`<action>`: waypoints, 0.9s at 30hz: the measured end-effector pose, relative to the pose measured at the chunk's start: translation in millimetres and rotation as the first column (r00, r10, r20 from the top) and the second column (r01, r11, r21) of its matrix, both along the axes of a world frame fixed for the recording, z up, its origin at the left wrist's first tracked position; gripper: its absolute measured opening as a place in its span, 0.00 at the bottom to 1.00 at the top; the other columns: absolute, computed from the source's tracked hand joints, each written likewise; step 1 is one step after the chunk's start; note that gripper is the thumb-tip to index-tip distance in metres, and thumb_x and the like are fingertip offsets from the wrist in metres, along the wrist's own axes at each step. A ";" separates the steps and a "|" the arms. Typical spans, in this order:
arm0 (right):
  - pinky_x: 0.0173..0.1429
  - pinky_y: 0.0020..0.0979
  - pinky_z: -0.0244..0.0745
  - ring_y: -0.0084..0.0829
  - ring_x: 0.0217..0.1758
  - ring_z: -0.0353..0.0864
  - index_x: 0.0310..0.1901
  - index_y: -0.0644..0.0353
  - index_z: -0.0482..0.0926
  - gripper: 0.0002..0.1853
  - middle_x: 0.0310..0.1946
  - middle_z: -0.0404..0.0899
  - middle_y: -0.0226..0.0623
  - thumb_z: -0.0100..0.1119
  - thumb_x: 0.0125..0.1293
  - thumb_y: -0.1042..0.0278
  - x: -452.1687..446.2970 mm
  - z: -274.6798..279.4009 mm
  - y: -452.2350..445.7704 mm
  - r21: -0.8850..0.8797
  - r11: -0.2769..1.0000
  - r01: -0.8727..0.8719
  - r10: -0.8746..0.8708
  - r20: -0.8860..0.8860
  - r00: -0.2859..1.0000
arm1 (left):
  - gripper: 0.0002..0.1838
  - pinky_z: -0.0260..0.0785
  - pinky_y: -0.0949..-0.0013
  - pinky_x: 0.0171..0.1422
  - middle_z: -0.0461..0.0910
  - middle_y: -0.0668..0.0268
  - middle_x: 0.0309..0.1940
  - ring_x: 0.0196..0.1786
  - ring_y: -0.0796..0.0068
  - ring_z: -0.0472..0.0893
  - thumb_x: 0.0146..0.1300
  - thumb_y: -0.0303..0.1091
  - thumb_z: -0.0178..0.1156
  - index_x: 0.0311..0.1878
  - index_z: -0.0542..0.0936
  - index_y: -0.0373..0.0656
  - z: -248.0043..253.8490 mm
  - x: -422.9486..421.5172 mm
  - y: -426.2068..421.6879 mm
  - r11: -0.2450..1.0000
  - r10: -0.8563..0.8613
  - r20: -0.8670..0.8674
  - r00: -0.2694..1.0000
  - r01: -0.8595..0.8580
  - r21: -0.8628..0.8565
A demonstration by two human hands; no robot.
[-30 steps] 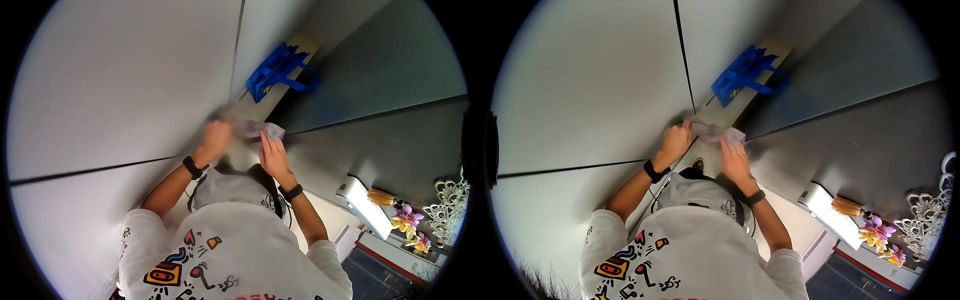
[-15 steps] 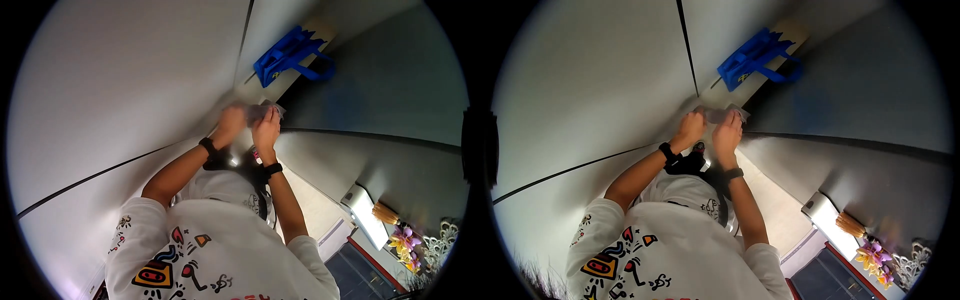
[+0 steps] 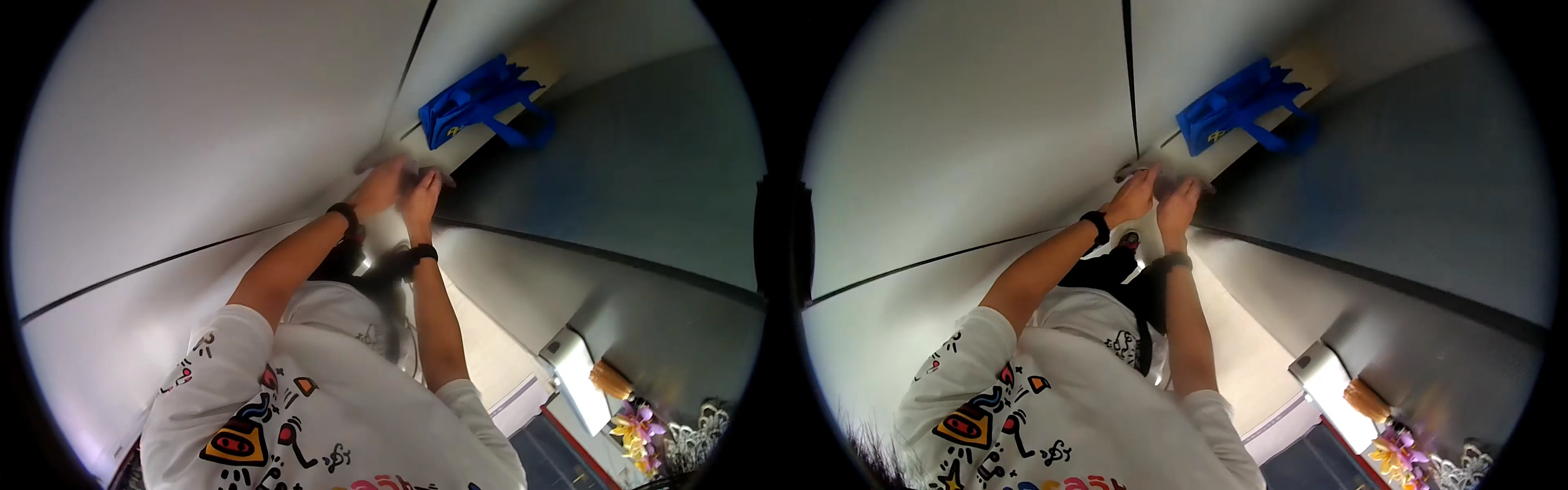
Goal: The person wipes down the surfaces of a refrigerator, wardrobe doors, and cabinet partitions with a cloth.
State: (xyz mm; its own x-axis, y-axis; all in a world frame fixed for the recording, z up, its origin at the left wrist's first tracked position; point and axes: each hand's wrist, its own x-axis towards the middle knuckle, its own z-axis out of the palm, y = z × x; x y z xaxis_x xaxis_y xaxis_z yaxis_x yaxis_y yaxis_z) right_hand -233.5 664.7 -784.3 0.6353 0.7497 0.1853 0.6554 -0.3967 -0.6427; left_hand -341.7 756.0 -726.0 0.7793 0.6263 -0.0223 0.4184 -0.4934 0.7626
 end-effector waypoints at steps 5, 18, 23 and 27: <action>0.81 0.55 0.50 0.63 0.79 0.55 0.76 0.68 0.56 0.38 0.74 0.58 0.66 0.56 0.73 0.57 9.6 -54.8 -7.8 -0.308 0.937 -0.165 0.211 0.125 0.969 | 0.36 0.57 0.53 0.78 0.69 0.46 0.70 0.73 0.47 0.66 0.68 0.30 0.51 0.78 0.56 0.35 17.0 -4.7 19.4 0.968 -0.250 -0.334 0.909 0.244 -0.063; 0.83 0.56 0.42 0.55 0.85 0.43 0.80 0.64 0.48 0.38 0.79 0.51 0.61 0.47 0.77 0.52 39.2 -61.2 32.0 -0.377 0.926 0.001 0.062 0.157 0.986 | 0.36 0.49 0.53 0.82 0.63 0.51 0.76 0.75 0.52 0.65 0.74 0.41 0.49 0.81 0.53 0.41 -88.6 33.1 35.2 0.965 -0.185 -0.441 0.878 0.248 0.088; 0.83 0.55 0.44 0.55 0.84 0.47 0.77 0.73 0.52 0.36 0.78 0.54 0.61 0.49 0.76 0.59 44.2 -77.6 18.5 -0.276 0.956 -0.101 0.134 0.104 0.986 | 0.35 0.50 0.53 0.82 0.64 0.51 0.75 0.75 0.53 0.65 0.73 0.39 0.51 0.80 0.57 0.40 -80.2 35.7 34.1 0.943 -0.228 -0.441 0.868 0.310 0.124; 0.83 0.56 0.44 0.58 0.81 0.52 0.74 0.74 0.58 0.34 0.75 0.59 0.61 0.53 0.72 0.65 14.0 -80.1 -3.2 -0.287 0.939 -0.191 0.251 0.186 0.950 | 0.32 0.50 0.51 0.81 0.62 0.54 0.76 0.75 0.52 0.64 0.72 0.37 0.52 0.77 0.64 0.37 -62.2 3.0 26.3 0.904 -0.316 -0.316 0.894 0.385 0.183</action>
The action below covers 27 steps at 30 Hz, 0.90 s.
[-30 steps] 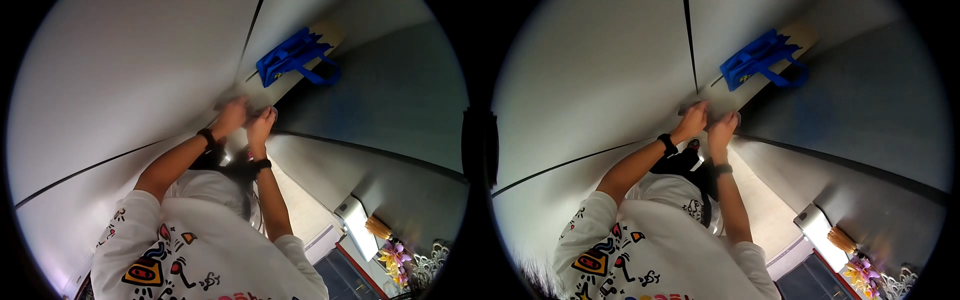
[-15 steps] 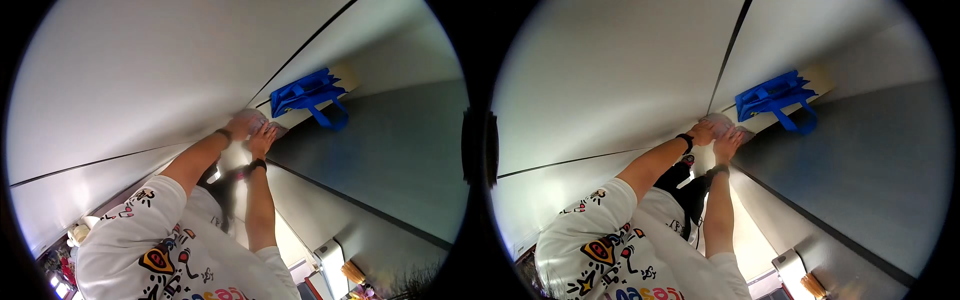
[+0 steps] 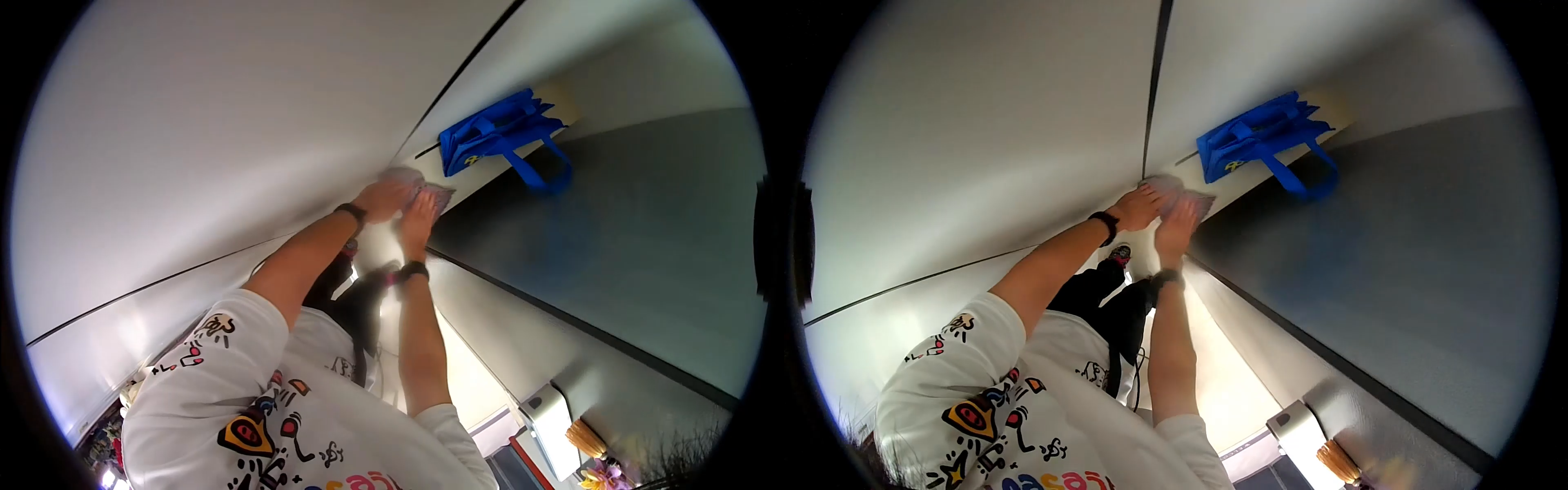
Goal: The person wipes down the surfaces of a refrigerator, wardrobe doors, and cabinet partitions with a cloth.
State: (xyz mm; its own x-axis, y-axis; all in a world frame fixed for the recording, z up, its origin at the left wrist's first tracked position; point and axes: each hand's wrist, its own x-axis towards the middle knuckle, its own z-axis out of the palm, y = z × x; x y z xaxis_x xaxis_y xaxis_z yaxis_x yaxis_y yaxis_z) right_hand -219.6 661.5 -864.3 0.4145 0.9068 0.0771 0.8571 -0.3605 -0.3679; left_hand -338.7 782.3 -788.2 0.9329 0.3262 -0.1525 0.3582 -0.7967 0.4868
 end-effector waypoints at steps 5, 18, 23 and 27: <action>0.83 0.56 0.45 0.59 0.79 0.56 0.72 0.74 0.62 0.32 0.73 0.62 0.62 0.54 0.71 0.66 -35.6 6.3 -26.8 0.082 0.994 -0.069 0.069 0.006 0.998 | 0.33 0.54 0.53 0.79 0.70 0.53 0.70 0.70 0.50 0.69 0.74 0.39 0.50 0.78 0.60 0.34 -17.2 -34.8 -32.3 0.997 0.072 0.077 0.994 -0.072 0.006; 0.85 0.50 0.40 0.46 0.87 0.39 0.80 0.64 0.50 0.39 0.82 0.49 0.49 0.46 0.75 0.50 -6.1 14.7 -1.3 -0.169 0.983 0.075 -0.084 -0.048 0.995 | 0.33 0.52 0.53 0.80 0.71 0.50 0.69 0.70 0.51 0.69 0.77 0.42 0.46 0.80 0.56 0.40 -23.2 -3.4 -13.2 0.996 0.048 -0.049 0.998 -0.045 0.072; 0.84 0.54 0.41 0.49 0.86 0.43 0.78 0.65 0.53 0.35 0.80 0.53 0.50 0.45 0.76 0.56 2.7 16.4 12.4 -0.156 0.978 0.135 -0.139 -0.015 0.990 | 0.34 0.43 0.53 0.84 0.64 0.49 0.76 0.78 0.50 0.61 0.80 0.50 0.37 0.82 0.50 0.42 -9.1 22.2 -0.8 0.996 0.065 -0.162 0.985 -0.075 -0.056; 0.83 0.55 0.42 0.52 0.85 0.44 0.77 0.67 0.55 0.34 0.79 0.54 0.52 0.42 0.76 0.58 7.1 7.6 28.9 -0.029 0.977 0.212 -0.211 0.019 0.977 | 0.36 0.39 0.54 0.86 0.61 0.50 0.78 0.81 0.51 0.57 0.81 0.56 0.31 0.83 0.48 0.44 -16.1 37.1 7.4 0.991 0.105 -0.205 0.973 -0.120 -0.061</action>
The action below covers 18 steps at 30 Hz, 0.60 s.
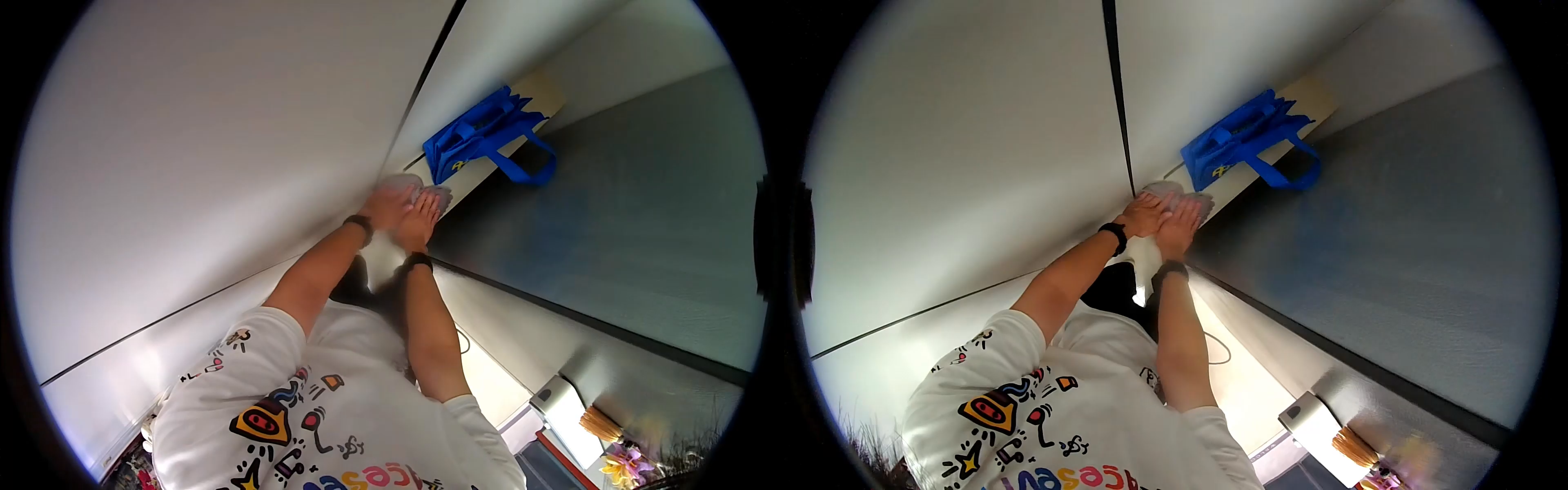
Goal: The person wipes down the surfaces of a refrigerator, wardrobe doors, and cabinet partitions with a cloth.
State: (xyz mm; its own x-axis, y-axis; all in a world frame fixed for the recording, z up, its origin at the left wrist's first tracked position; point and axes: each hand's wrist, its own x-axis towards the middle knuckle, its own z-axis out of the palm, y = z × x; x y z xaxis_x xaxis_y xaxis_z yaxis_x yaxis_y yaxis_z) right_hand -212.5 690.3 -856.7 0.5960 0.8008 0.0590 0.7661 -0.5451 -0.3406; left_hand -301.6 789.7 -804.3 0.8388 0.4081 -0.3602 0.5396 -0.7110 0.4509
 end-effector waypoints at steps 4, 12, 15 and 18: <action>0.83 0.54 0.44 0.52 0.85 0.43 0.79 0.66 0.52 0.36 0.80 0.51 0.52 0.44 0.74 0.57 15.7 3.8 5.7 -0.030 0.999 0.012 -0.013 -0.021 1.000 | 0.35 0.45 0.52 0.82 0.62 0.50 0.77 0.78 0.51 0.62 0.79 0.55 0.35 0.81 0.53 0.45 -29.1 12.8 -0.2 0.995 -0.013 0.054 0.998 0.007 0.095; 0.81 0.60 0.46 0.62 0.83 0.43 0.77 0.62 0.57 0.34 0.80 0.50 0.57 0.50 0.73 0.59 6.4 3.5 -21.8 -0.040 0.997 0.070 -0.074 -0.103 0.992 | 0.36 0.40 0.52 0.86 0.61 0.53 0.78 0.80 0.50 0.56 0.79 0.45 0.40 0.83 0.45 0.45 -15.3 7.3 -0.5 0.984 -0.121 -0.143 0.982 0.138 0.113; 0.81 0.61 0.48 0.63 0.83 0.44 0.77 0.61 0.58 0.35 0.80 0.49 0.59 0.54 0.71 0.60 -2.9 -13.1 -42.3 -0.086 0.996 0.014 -0.025 -0.118 0.993 | 0.35 0.39 0.50 0.85 0.64 0.52 0.75 0.80 0.49 0.56 0.75 0.41 0.46 0.81 0.54 0.41 18.2 -10.0 -20.4 0.987 -0.056 -0.058 0.997 0.064 0.146; 0.81 0.62 0.48 0.62 0.83 0.43 0.78 0.60 0.55 0.39 0.80 0.47 0.59 0.57 0.69 0.60 -9.9 0.0 -44.5 -0.082 0.996 -0.037 0.030 -0.087 0.996 | 0.35 0.39 0.48 0.85 0.65 0.49 0.74 0.78 0.47 0.58 0.72 0.41 0.49 0.79 0.59 0.36 -21.4 -19.6 -34.0 0.985 0.054 0.046 0.997 -0.061 0.162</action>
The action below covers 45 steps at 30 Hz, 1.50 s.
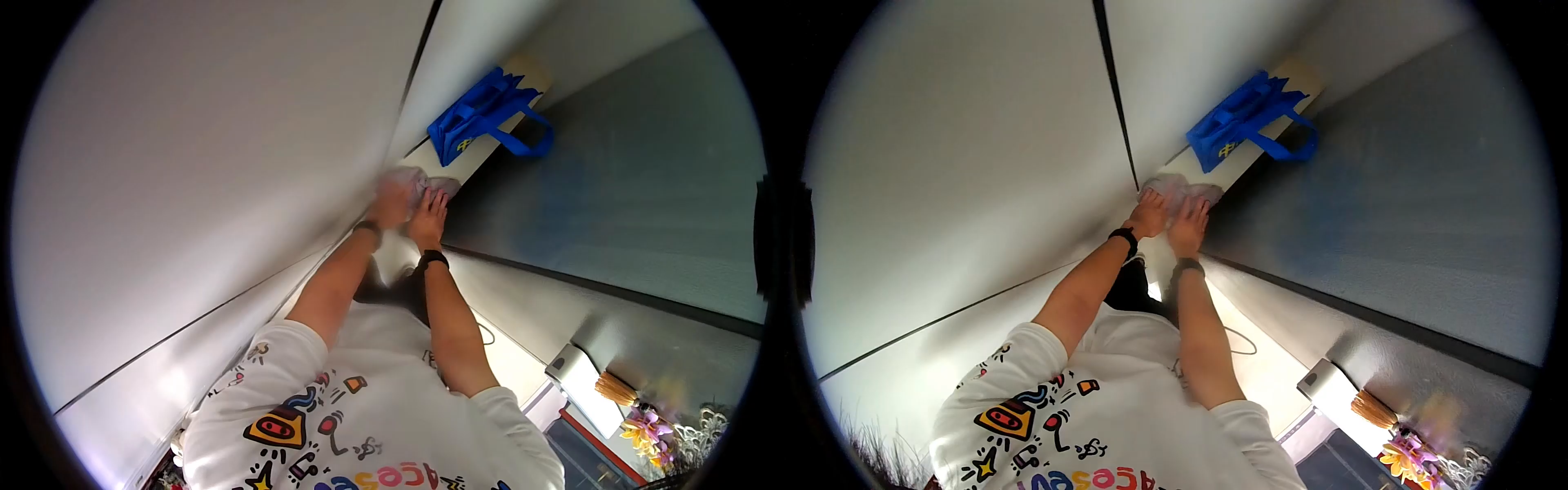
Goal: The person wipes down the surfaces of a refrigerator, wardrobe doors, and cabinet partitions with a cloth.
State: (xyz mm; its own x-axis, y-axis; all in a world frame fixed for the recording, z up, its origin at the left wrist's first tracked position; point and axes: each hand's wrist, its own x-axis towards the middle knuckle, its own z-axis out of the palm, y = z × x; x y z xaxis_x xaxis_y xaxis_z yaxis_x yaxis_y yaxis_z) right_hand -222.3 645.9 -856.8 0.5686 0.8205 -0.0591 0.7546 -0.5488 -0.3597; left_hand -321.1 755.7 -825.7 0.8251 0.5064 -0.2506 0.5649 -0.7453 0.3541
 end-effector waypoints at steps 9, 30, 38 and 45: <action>0.82 0.59 0.42 0.61 0.84 0.38 0.80 0.58 0.49 0.45 0.81 0.41 0.60 0.63 0.66 0.62 16.5 22.1 3.6 -0.127 0.986 -0.105 0.092 -0.102 0.990 | 0.36 0.47 0.44 0.81 0.77 0.47 0.62 0.71 0.45 0.68 0.70 0.44 0.52 0.75 0.64 0.31 -28.5 -2.7 -29.8 0.987 0.105 0.267 0.958 -0.134 0.093; 0.83 0.55 0.44 0.60 0.84 0.43 0.78 0.59 0.57 0.31 0.79 0.49 0.61 0.41 0.79 0.54 2.5 5.3 18.8 0.085 0.995 0.058 -0.063 0.057 0.996 | 0.37 0.48 0.51 0.82 0.71 0.52 0.70 0.71 0.52 0.68 0.76 0.46 0.48 0.82 0.52 0.41 -6.6 25.6 -3.1 0.992 0.113 -0.008 0.994 -0.113 0.056; 0.83 0.54 0.42 0.58 0.83 0.46 0.77 0.62 0.58 0.34 0.79 0.50 0.59 0.49 0.75 0.55 0.7 -9.8 36.5 0.175 0.970 0.166 -0.195 0.164 0.967 | 0.38 0.48 0.52 0.82 0.71 0.48 0.69 0.72 0.51 0.67 0.75 0.47 0.49 0.82 0.53 0.39 -28.7 39.2 22.4 0.996 0.077 0.099 0.992 -0.072 -0.049; 0.83 0.55 0.38 0.58 0.84 0.42 0.78 0.62 0.54 0.44 0.80 0.46 0.59 0.60 0.67 0.49 2.4 -12.5 57.6 0.112 0.948 0.297 -0.310 0.120 0.943 | 0.38 0.41 0.51 0.84 0.60 0.45 0.77 0.79 0.45 0.58 0.76 0.45 0.43 0.82 0.47 0.37 3.3 53.7 40.8 0.980 -0.051 -0.064 0.997 0.038 -0.195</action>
State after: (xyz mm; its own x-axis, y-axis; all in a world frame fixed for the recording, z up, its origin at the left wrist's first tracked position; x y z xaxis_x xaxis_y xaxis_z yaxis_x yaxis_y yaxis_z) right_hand -219.9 703.5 -869.3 0.7890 0.6059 0.1020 0.6019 -0.7289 -0.3261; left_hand -267.5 796.5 -822.4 0.8233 0.4062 -0.3966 0.5606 -0.6916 0.4555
